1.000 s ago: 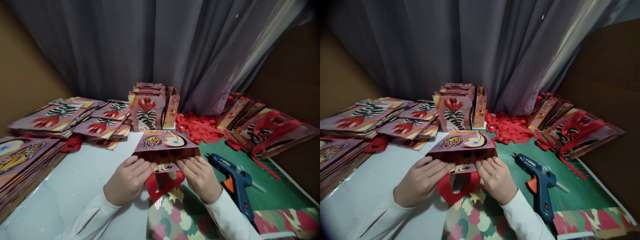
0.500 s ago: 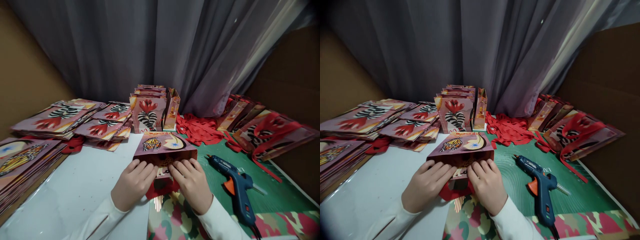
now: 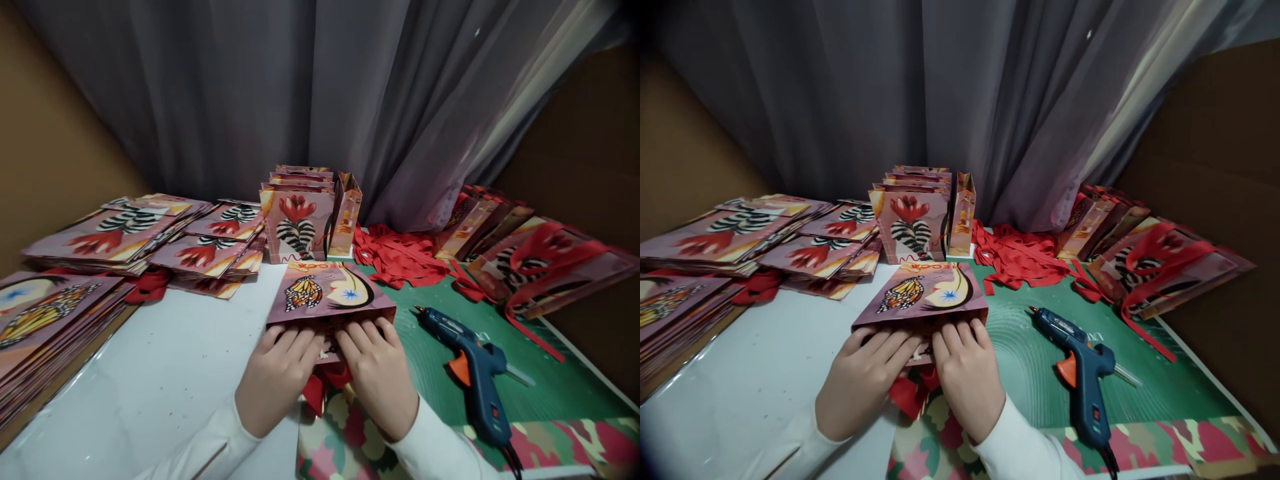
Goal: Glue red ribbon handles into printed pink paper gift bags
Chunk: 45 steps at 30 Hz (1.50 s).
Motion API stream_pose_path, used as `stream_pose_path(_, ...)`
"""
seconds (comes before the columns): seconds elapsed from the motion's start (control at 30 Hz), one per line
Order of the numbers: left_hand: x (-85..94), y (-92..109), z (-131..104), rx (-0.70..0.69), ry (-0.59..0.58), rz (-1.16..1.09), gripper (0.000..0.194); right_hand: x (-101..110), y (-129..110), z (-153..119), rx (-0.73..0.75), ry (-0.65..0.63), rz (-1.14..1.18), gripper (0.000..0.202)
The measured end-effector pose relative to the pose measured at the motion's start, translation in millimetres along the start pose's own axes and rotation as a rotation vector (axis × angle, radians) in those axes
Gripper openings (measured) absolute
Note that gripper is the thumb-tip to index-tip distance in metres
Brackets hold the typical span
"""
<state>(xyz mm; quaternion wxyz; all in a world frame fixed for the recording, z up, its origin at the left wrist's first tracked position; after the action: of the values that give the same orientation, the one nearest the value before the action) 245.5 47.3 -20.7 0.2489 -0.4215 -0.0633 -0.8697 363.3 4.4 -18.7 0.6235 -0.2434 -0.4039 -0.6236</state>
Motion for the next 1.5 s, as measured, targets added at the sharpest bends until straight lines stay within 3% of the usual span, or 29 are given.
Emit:
stream_pose_path(0.37, 1.6, -8.7, 0.8, -0.016, -0.04, -0.016, 0.032, -3.0, 15.3, -11.4, 0.024, -0.079, -0.026, 0.019)
stream_pose_path(0.73, -1.4, -8.1, -1.9, 0.058, -0.086, -0.008, 0.032, -4.7, 20.8, -14.1, 0.003, -0.092, -0.015, 0.018)
stream_pose_path(1.1, -8.9, -2.6, -7.2, 0.221, -0.15, 0.001, 0.038, -12.4, 10.7, -9.4, -0.024, -0.101, -0.015, 0.012)
stream_pose_path(1.3, -7.6, -8.2, -8.5, 0.215, -0.17, 0.011, 0.04, -11.4, 11.5, -7.6, -0.039, -0.102, -0.035, 0.024)
stream_pose_path(1.5, -7.7, -6.5, -5.7, 0.228, -0.198, -0.038, 0.038, -14.4, 11.4, -8.1, -0.064, -0.171, 0.033, 0.019)
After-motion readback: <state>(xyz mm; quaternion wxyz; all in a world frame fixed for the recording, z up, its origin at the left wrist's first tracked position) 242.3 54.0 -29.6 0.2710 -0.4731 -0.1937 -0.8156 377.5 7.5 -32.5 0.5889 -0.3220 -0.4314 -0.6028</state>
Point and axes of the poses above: each hand's wrist, its own z-axis towards the middle knuckle, its own x-axis out of the back of the hand, y = z × x, the point moved 5 cm from there along z, towards the middle knuckle, and after that the axes turned 6 degrees about -z, right-handed, at the moved point
